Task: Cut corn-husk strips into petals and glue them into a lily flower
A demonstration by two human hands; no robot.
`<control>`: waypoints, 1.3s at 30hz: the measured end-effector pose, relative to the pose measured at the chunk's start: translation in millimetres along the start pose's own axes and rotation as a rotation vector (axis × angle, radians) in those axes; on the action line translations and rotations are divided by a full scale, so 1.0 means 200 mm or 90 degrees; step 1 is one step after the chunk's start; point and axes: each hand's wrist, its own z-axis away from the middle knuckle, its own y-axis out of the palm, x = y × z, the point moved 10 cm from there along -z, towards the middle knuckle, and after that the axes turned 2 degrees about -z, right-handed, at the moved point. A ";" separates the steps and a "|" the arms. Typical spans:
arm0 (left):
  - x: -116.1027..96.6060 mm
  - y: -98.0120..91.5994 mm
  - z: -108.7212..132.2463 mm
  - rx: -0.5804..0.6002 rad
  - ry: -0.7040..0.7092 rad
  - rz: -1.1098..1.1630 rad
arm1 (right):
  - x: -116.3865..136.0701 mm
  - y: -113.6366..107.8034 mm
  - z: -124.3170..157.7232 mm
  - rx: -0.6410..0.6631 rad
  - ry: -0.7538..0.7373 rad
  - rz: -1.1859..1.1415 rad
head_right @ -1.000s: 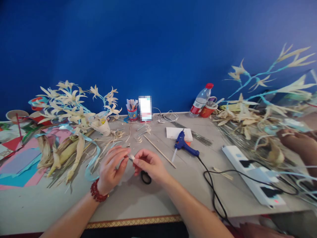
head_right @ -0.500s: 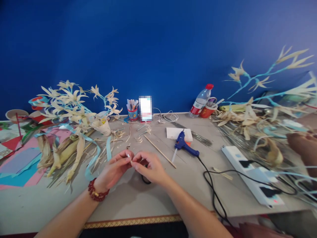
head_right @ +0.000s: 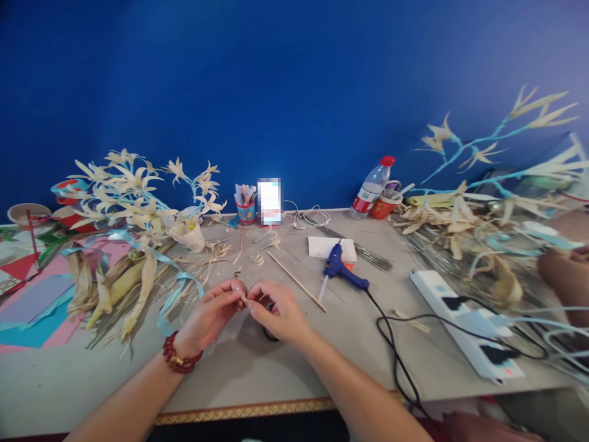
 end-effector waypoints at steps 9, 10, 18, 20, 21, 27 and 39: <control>-0.01 0.01 0.01 -0.006 0.036 -0.076 | 0.03 -0.02 0.00 -0.022 0.001 0.017; -0.01 0.01 0.01 -0.003 0.032 -0.075 | 0.03 -0.02 0.00 -0.024 0.006 0.013; -0.03 0.00 0.01 0.001 0.015 0.002 | -0.08 0.01 0.01 -0.004 0.093 -0.187; -0.03 0.01 0.01 0.002 0.013 0.000 | -0.06 0.01 0.01 0.003 0.077 -0.178; -0.02 0.01 0.01 0.001 0.010 0.001 | -0.05 0.02 0.01 0.005 0.066 -0.160; 0.01 0.02 0.01 0.004 -0.014 0.045 | -0.04 0.03 0.00 -0.004 0.064 -0.168; 0.01 0.04 0.00 0.023 -0.023 0.132 | -0.09 0.03 0.02 -0.003 0.089 -0.296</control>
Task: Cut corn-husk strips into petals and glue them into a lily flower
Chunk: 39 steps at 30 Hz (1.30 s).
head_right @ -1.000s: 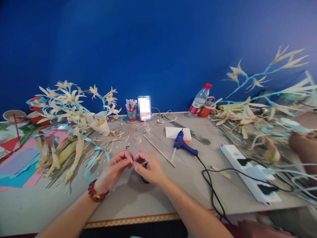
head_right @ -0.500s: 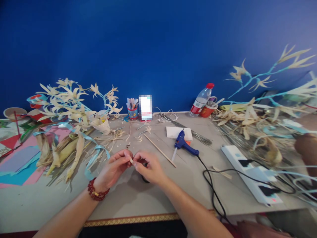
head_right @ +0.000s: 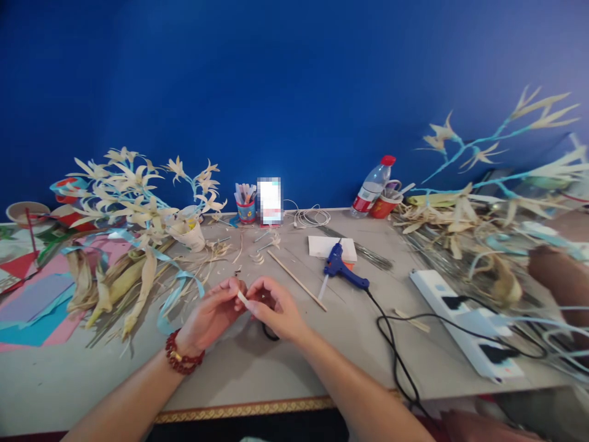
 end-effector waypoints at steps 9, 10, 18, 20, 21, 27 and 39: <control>0.00 0.00 0.01 0.050 -0.004 -0.131 | -0.05 0.02 0.00 0.030 0.076 -0.033; -0.01 0.01 0.02 0.058 0.003 -0.173 | -0.05 0.03 0.00 0.045 0.088 -0.034; -0.08 0.06 0.05 0.054 0.093 -0.408 | -0.04 0.04 0.01 0.088 0.124 0.036; -0.07 0.06 0.05 0.060 0.090 -0.404 | -0.04 0.06 0.02 0.108 0.126 0.035; -0.06 0.06 0.05 0.064 0.080 -0.389 | -0.04 0.06 0.02 0.118 0.128 0.031; -0.05 -0.01 0.02 0.048 0.037 -0.206 | -0.05 0.06 0.02 0.136 0.137 -0.043; -0.05 0.06 0.05 0.089 0.078 -0.379 | -0.05 0.06 0.02 0.128 0.161 -0.024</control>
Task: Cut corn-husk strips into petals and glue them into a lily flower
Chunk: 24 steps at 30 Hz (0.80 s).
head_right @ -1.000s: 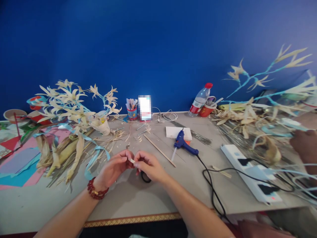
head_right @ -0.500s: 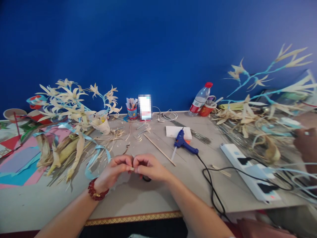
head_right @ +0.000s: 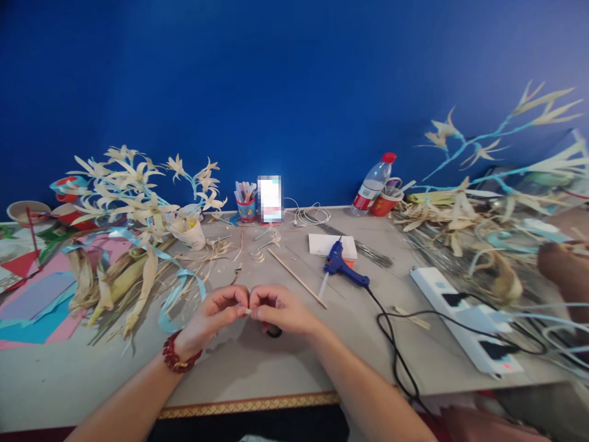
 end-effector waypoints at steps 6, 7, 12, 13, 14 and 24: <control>0.05 -0.04 -0.03 -0.018 -0.043 0.183 | -0.01 -0.02 0.00 0.002 -0.026 -0.076; 0.05 -0.04 -0.03 -0.022 -0.040 0.199 | -0.01 -0.03 0.00 0.000 -0.034 -0.084; 0.03 -0.01 -0.02 -0.010 -0.038 0.115 | -0.02 -0.04 0.00 -0.015 -0.019 -0.072; 0.04 0.00 -0.01 -0.007 -0.041 0.099 | -0.02 -0.03 0.00 -0.014 -0.017 -0.060; 0.04 0.00 -0.01 -0.007 -0.042 0.088 | -0.01 -0.03 0.00 -0.012 -0.020 -0.043; 0.06 0.03 -0.02 0.029 -0.042 0.022 | 0.02 -0.05 -0.01 -0.043 -0.076 0.104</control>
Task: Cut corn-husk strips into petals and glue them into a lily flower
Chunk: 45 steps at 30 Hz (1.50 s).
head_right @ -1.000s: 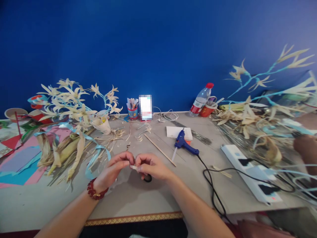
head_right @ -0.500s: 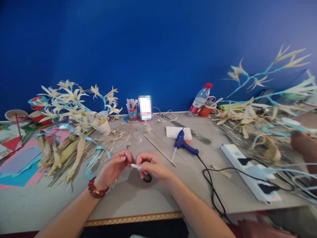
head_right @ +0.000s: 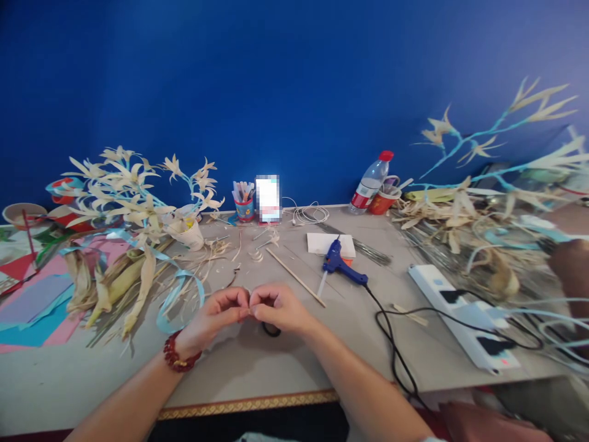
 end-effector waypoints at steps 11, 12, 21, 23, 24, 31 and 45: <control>-0.02 -0.04 0.01 -0.035 0.020 0.085 | 0.00 -0.01 0.01 -0.013 0.019 -0.120; -0.02 -0.04 0.01 -0.040 0.022 0.081 | 0.00 0.00 0.01 -0.011 0.017 -0.104; -0.02 0.00 0.00 -0.001 0.049 0.257 | 0.01 0.01 0.01 -0.017 -0.004 -0.213; -0.04 0.01 0.00 0.006 0.066 0.298 | 0.04 0.00 0.00 -0.012 -0.033 -0.274; -0.05 0.01 0.00 0.005 0.073 0.310 | 0.05 -0.01 0.00 -0.013 -0.049 -0.299; 0.01 -0.01 -0.01 -0.006 0.026 0.304 | 0.02 0.01 0.02 -0.023 -0.021 -0.185; -0.02 -0.04 0.00 -0.028 0.067 0.183 | 0.05 -0.03 0.02 -0.027 -0.020 -0.054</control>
